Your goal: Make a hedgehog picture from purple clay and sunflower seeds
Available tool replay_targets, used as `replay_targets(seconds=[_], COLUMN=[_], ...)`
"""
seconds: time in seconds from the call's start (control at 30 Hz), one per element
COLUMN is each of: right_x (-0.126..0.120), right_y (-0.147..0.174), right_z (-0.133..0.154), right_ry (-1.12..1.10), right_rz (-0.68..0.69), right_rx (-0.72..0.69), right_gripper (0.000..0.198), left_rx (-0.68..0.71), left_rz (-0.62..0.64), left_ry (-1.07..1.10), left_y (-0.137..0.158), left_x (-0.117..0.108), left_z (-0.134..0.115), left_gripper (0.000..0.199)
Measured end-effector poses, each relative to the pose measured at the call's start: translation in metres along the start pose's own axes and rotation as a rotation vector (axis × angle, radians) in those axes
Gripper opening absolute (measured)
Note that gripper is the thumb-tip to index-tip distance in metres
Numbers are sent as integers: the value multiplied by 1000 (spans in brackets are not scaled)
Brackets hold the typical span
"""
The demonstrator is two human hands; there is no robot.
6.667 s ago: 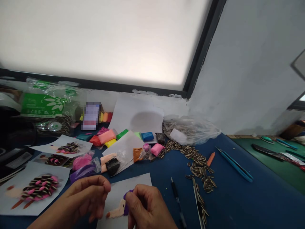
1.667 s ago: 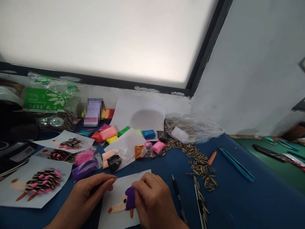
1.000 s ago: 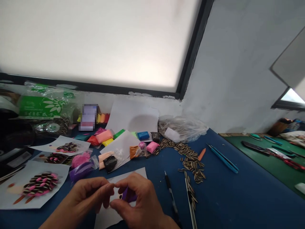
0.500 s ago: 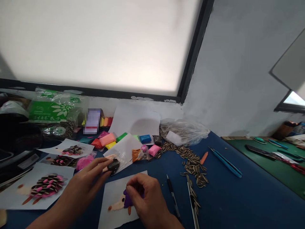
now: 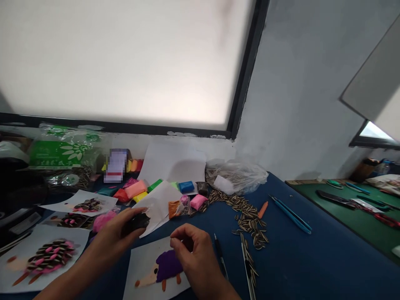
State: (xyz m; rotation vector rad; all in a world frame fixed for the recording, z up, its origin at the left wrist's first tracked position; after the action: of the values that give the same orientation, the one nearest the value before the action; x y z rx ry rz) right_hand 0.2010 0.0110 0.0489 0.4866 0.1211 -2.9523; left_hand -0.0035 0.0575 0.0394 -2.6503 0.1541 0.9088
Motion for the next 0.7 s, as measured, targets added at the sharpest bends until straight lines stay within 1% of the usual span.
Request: replay_targets(seconds=[0.17,0.33,0.4,0.53,0.63,0.7], right_x=[-11,-9,-7,-7,-6,-4], right_y=[0,2,2,2,3,3], right_z=[6,12,12,12,11,10], right_ry=[-4,-28,-53,-68,-84,-108], right_rz=[-91,-68,-59,-62,-40,-17], right_rx=[-26,-53,-53,-56,-51,-34], right_gripper=[25,21,20,23,24,26], left_rx=[4,-25,-46,-83,-159,-222], left_rz=[105,220,229,212,253,281], left_ry=[244,374,364,343,443,557], left_y=[13,24,26,27,31,34], left_x=[10,22,22,19,22,24], left_z=[-6,-16,-18,-23,-26,-27], left_gripper=[36,28,26,29,27,30])
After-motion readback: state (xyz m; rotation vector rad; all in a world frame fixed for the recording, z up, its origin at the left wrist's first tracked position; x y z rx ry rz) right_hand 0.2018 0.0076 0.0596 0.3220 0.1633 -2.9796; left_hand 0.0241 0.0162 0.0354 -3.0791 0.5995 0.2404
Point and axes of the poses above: each hand's wrist, its own y-axis away from the middle knuckle, its own x-axis out of the palm, z = x × y, the point moved 6 cm from there along -y, towards the middle knuckle, and after that the axes turned 6 degrees about y, right-handed, at the moved point
